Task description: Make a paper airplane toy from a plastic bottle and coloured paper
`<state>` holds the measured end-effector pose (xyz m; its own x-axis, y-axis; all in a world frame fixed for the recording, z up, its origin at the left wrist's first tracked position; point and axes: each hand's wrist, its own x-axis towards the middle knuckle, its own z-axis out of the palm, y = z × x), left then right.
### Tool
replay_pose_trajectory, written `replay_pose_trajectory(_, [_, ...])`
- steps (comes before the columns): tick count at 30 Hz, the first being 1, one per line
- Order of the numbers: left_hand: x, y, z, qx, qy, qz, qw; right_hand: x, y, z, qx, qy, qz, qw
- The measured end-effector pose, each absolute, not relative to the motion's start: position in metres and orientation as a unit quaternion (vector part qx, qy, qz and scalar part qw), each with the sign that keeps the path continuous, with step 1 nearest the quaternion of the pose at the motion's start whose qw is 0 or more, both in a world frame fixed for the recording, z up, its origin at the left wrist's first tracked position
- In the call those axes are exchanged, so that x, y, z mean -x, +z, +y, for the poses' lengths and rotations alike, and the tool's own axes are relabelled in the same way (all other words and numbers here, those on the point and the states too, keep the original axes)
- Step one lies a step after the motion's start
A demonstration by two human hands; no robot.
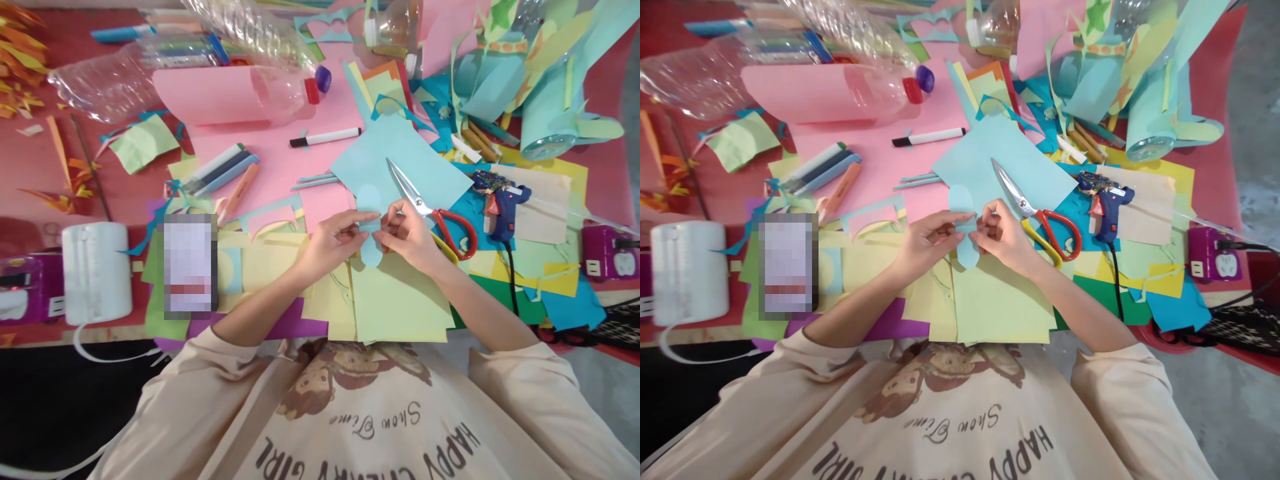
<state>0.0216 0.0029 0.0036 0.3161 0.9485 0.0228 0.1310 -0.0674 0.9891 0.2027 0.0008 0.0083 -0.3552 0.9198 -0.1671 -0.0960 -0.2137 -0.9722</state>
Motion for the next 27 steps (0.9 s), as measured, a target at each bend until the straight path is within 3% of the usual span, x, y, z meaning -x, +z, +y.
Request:
replay_pose_trajectory(7, [-0.021,0.002,0.004,-0.634,0.396,0.45,0.489,-0.211,0.018,0.002,0.461,0.587,-0.563,0.355])
replay_pose_trajectory(11, [-0.019,0.003,0.005,-0.638,0.383,0.459,0.486,-0.249,0.046,-0.005,0.606,0.362,-0.634,0.317])
replay_pose_trajectory(14, [-0.019,0.003,0.005,-0.64,0.38,0.462,0.482,-0.297,0.058,-0.015,0.751,0.149,-0.563,0.313])
replay_pose_trajectory(16, [-0.018,0.002,0.005,-0.643,0.382,0.46,0.478,-0.329,0.056,-0.022,0.829,0.081,-0.484,0.268])
replay_pose_trajectory(19, [-0.019,0.001,0.005,-0.647,0.383,0.456,0.477,-0.359,0.042,-0.026,0.878,0.108,-0.413,0.216])
replay_pose_trajectory(21, [-0.019,0.0,0.005,-0.647,0.386,0.451,0.478,-0.365,0.03,-0.024,0.872,0.133,-0.413,0.227])
replay_pose_trajectory(27, [-0.019,-0.001,0.005,-0.644,0.389,0.45,0.481,-0.356,0.008,-0.01,0.876,0.046,-0.428,0.217])
